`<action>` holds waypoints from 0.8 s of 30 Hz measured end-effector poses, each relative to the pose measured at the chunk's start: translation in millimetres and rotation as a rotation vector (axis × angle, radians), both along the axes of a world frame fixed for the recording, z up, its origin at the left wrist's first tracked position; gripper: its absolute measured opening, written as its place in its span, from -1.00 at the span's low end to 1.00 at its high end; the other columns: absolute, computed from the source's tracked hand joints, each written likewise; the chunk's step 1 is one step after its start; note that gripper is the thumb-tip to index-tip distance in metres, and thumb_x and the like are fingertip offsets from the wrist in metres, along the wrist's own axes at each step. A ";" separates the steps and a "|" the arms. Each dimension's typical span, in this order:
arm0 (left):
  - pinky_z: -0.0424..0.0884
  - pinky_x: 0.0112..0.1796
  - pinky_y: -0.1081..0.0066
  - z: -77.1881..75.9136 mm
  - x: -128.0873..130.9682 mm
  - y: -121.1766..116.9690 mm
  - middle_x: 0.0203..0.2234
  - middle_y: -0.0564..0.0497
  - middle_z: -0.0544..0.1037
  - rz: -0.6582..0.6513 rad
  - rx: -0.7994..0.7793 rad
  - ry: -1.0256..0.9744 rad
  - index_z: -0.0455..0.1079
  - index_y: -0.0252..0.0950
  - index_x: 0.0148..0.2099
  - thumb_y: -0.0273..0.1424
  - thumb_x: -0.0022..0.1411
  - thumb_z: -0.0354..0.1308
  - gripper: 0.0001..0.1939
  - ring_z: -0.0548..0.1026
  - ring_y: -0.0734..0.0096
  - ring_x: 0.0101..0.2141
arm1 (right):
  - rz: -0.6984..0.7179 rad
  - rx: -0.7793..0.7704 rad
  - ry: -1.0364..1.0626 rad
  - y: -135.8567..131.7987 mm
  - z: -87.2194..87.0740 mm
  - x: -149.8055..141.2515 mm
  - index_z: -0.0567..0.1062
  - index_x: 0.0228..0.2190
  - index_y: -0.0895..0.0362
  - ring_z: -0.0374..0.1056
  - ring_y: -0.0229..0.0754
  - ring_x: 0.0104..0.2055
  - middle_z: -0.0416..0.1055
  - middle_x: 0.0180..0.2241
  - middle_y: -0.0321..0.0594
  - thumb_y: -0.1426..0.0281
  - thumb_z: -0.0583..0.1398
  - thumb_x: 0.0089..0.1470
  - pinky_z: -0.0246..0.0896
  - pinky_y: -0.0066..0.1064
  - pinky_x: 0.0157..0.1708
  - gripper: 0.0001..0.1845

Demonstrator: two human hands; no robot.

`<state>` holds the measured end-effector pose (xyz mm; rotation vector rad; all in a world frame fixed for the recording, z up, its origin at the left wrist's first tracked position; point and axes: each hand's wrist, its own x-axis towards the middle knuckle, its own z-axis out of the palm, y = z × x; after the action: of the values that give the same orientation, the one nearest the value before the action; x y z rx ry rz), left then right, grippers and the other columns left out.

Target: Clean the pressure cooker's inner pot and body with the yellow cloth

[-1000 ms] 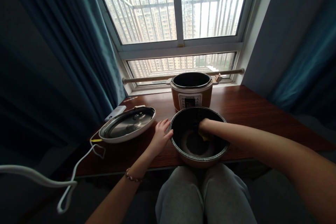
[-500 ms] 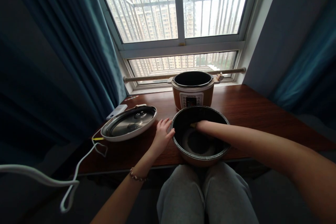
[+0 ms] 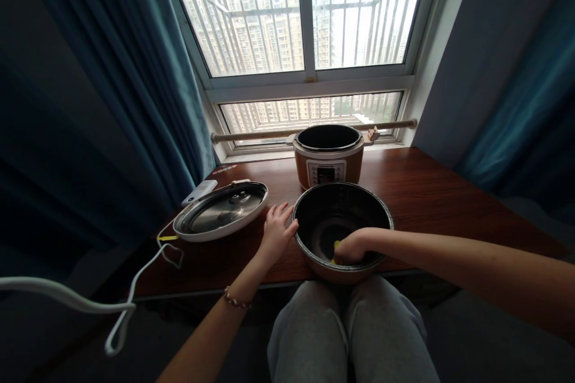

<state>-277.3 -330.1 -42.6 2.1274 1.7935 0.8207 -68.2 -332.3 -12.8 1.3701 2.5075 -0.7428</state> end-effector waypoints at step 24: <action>0.19 0.05 0.28 66.0 40.1 -35.0 0.02 -0.10 0.38 -0.495 0.031 0.041 0.31 -0.29 0.03 -0.33 0.28 -0.14 -0.65 0.27 0.28 0.06 | -0.114 0.298 0.313 -65.5 30.0 11.1 0.45 -0.26 0.20 0.41 -0.14 -0.33 0.47 -0.34 -0.06 0.31 0.02 0.12 0.09 -0.47 -0.42 -0.71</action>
<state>-237.2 -365.1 23.4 2.4647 1.1843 0.6772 -57.2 -397.8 17.2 1.6142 2.8998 -0.6694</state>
